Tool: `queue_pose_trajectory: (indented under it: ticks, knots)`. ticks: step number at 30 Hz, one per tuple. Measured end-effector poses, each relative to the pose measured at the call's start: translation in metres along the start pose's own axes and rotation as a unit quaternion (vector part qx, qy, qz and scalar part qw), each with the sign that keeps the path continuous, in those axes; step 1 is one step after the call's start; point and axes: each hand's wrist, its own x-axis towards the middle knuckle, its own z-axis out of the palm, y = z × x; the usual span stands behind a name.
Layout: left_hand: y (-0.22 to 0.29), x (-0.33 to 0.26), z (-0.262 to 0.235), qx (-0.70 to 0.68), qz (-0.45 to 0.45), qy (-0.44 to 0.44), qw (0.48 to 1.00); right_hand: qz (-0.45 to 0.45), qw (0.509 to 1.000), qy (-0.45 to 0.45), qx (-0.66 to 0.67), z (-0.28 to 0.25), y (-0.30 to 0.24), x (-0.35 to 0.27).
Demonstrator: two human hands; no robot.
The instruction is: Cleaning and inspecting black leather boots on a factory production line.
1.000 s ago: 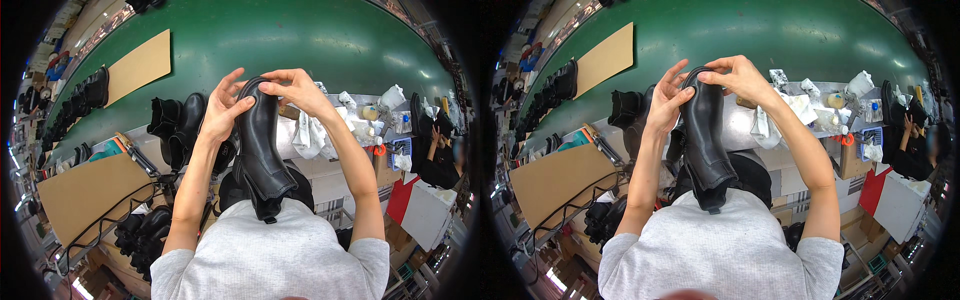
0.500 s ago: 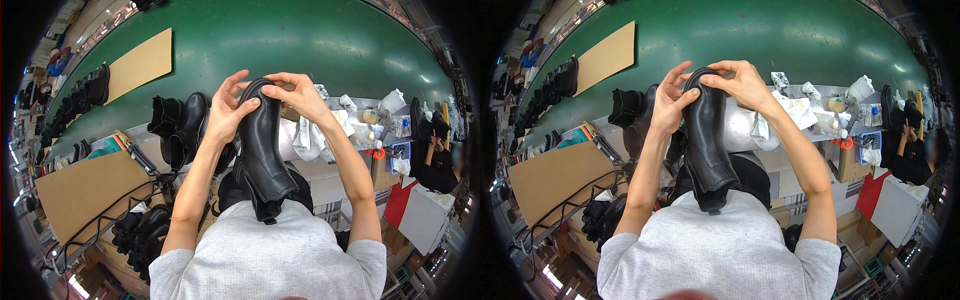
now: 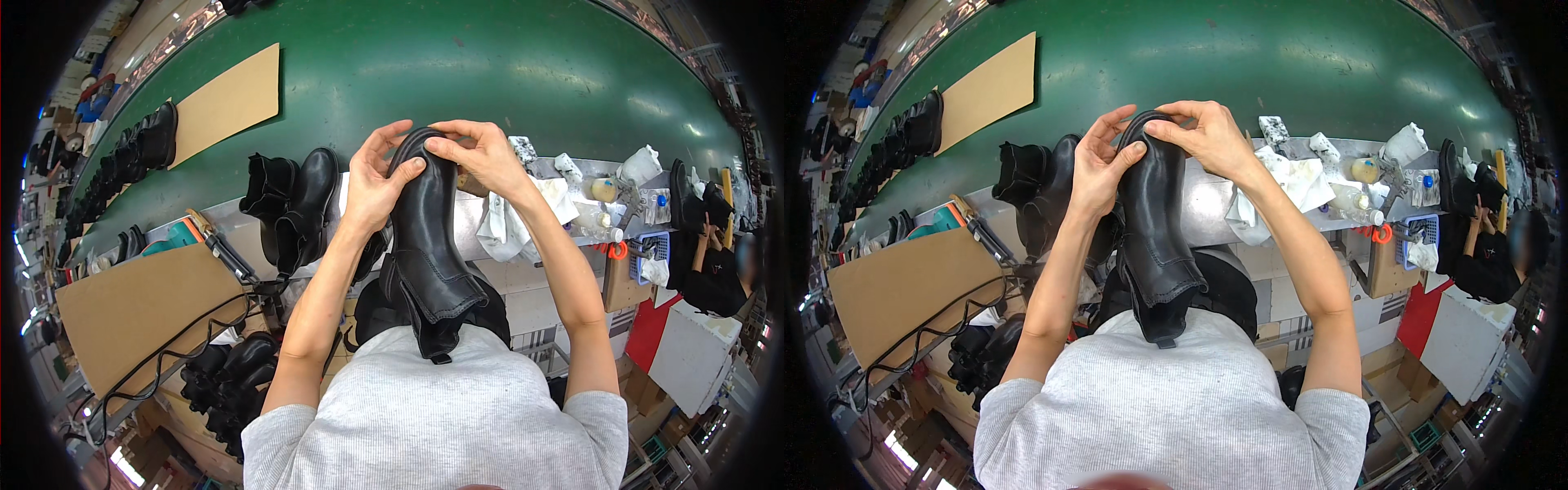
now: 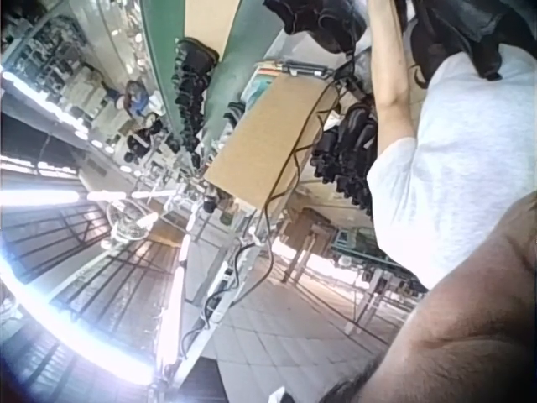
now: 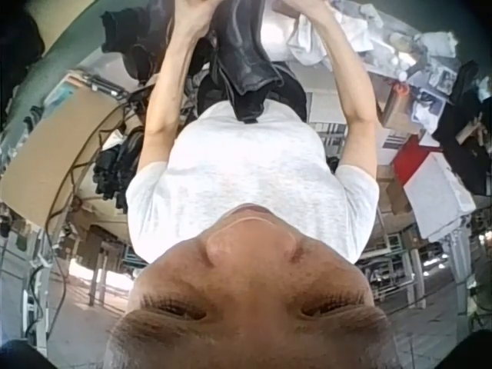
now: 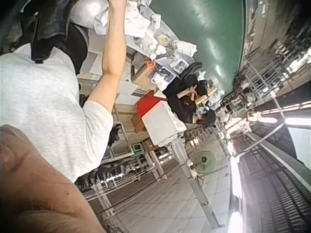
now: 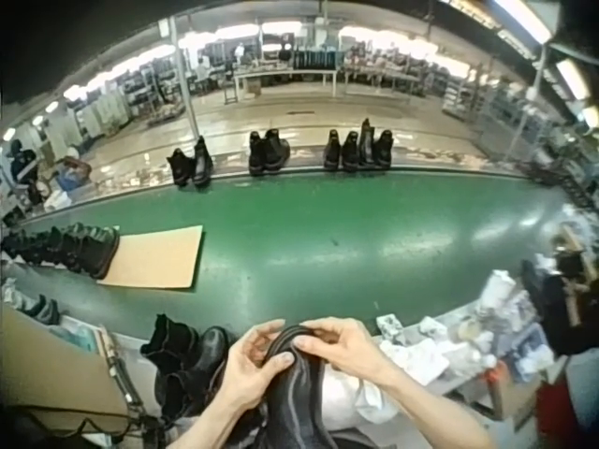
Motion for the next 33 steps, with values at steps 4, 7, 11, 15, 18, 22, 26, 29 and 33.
queue_pose_trajectory:
  ticks: [4,7,11,15,18,22,26,29,33]
  knots:
    - [0.0,-0.003,-0.001,0.015,0.002,0.006,1.0,0.006,1.0,-0.019,-0.012,0.001,-0.01,-0.002]
    - [0.0,-0.004,0.001,0.023,-0.003,0.012,1.0,0.039,0.998,-0.043,-0.003,0.001,-0.007,-0.002]
    - [0.001,-0.005,0.001,0.038,-0.007,0.015,0.999,0.048,0.997,-0.05,0.041,0.001,-0.008,-0.002]
    - [0.001,-0.004,0.0,0.044,-0.003,0.012,0.999,0.047,0.997,-0.046,0.032,0.002,-0.009,-0.001]
    - [0.003,-0.002,-0.001,0.037,-0.005,-0.007,0.999,0.055,0.996,-0.046,0.05,0.002,-0.008,-0.001]
    - [0.003,0.002,-0.002,0.026,-0.009,-0.032,0.999,0.045,0.996,-0.029,0.071,0.001,0.002,-0.003]
    - [0.005,0.002,-0.007,0.045,-0.011,-0.048,0.998,0.08,0.989,0.04,0.12,-0.001,0.009,-0.024]
    - [0.012,0.002,-0.018,0.053,-0.002,-0.071,0.996,0.019,0.955,0.193,-0.223,-0.016,0.069,-0.057]
    - [0.009,0.011,-0.022,0.045,-0.001,-0.103,0.994,0.132,0.859,0.227,-0.439,0.001,0.126,-0.097]
